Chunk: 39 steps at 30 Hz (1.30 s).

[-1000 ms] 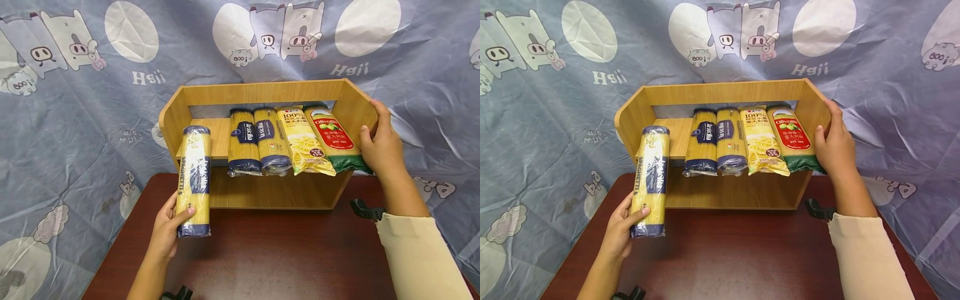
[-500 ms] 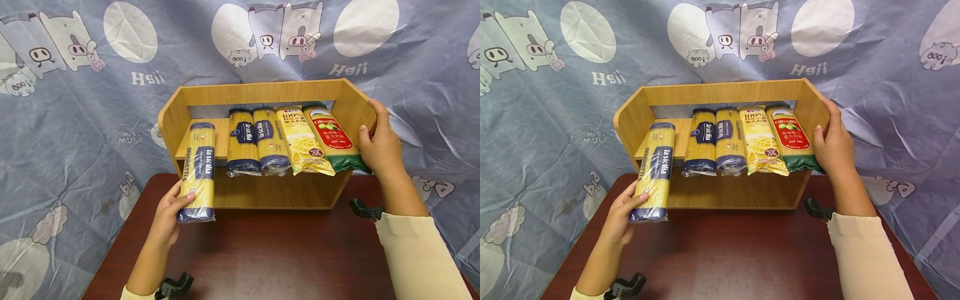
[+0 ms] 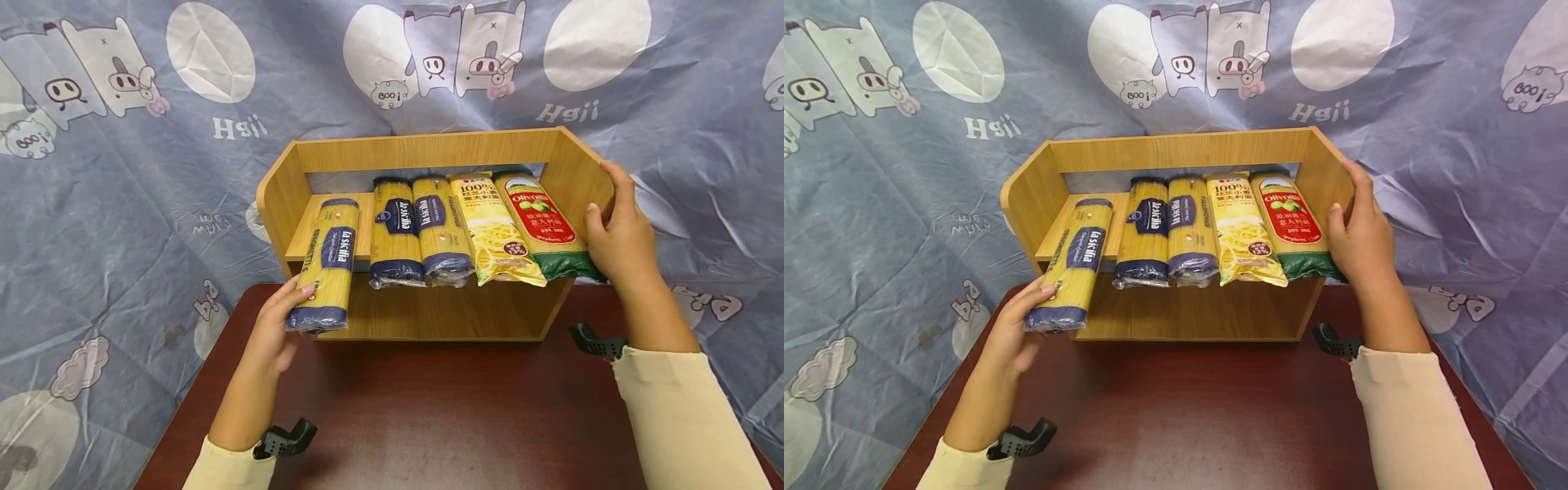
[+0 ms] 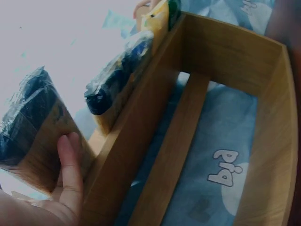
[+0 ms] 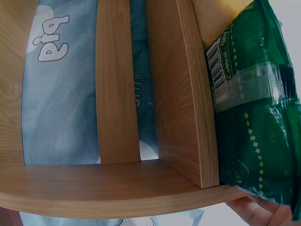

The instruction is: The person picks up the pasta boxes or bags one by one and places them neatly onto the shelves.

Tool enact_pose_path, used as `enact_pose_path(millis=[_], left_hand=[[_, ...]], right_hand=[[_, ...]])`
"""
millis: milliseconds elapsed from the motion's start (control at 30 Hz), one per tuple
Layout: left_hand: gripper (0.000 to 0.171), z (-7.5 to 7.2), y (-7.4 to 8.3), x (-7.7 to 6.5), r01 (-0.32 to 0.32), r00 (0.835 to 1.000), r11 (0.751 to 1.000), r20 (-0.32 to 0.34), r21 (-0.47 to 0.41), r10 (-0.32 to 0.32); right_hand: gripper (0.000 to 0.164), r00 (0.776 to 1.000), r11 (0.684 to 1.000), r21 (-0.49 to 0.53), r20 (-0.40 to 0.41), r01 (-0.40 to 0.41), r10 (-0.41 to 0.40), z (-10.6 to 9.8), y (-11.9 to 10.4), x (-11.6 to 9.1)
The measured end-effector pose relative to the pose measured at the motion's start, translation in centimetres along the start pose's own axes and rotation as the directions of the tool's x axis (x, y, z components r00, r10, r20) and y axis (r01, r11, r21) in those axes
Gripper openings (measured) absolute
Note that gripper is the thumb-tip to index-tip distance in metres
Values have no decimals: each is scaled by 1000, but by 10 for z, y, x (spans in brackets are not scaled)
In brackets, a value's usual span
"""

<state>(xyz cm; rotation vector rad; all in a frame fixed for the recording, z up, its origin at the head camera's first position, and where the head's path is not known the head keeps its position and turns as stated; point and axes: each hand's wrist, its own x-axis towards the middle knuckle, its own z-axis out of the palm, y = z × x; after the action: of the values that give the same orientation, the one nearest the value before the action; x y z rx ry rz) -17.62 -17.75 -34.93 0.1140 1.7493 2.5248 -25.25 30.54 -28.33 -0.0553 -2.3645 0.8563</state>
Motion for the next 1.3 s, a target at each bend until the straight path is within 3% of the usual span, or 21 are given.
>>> enact_pose_path(millis=[300, 600, 733, 833, 933, 1000, 1133, 1200, 1300], left_hand=[[38, 1, 5, 22, 43, 999, 999, -25, -32, -43], [45, 2, 9, 17, 42, 997, 999, -60, 0, -42], [53, 5, 10, 9, 3, 994, 996, -113, 84, 6], [55, 9, 9, 1, -39, 989, 980, -132, 197, 66], [57, 12, 7, -6, -97, 982, 943, -121, 317, 142], [55, 13, 5, -11, -150, 974, 906, -101, 397, 205], [47, 8, 1, -20, -250, 948, 785, -21, 567, 317], [47, 5, 0, -24, -285, 938, 724, 28, 628, 344], [54, 2, -2, -27, -323, 929, 659, 94, 679, 358]], right_hand=[[61, 1000, 1000, 5, 2, -2, 2, 0, 0, -1], [61, 1000, 1000, 11, 1, 0, 0, 0, -1, -1], [61, 1000, 1000, 14, 2, -5, 5, 0, -1, -1], [61, 1000, 1000, 14, -2, -6, 6, 0, 0, -1], [61, 1000, 1000, 14, -5, -4, 4, 0, 0, 0], [61, 1000, 1000, 12, -2, -4, 4, 0, 0, 0], [61, 1000, 1000, 8, 1, -5, 5, 0, 0, 0], [61, 1000, 1000, 10, 1, -5, 5, 0, 0, 0], [61, 1000, 1000, 13, -1, -4, 4, 1, 0, 0]])
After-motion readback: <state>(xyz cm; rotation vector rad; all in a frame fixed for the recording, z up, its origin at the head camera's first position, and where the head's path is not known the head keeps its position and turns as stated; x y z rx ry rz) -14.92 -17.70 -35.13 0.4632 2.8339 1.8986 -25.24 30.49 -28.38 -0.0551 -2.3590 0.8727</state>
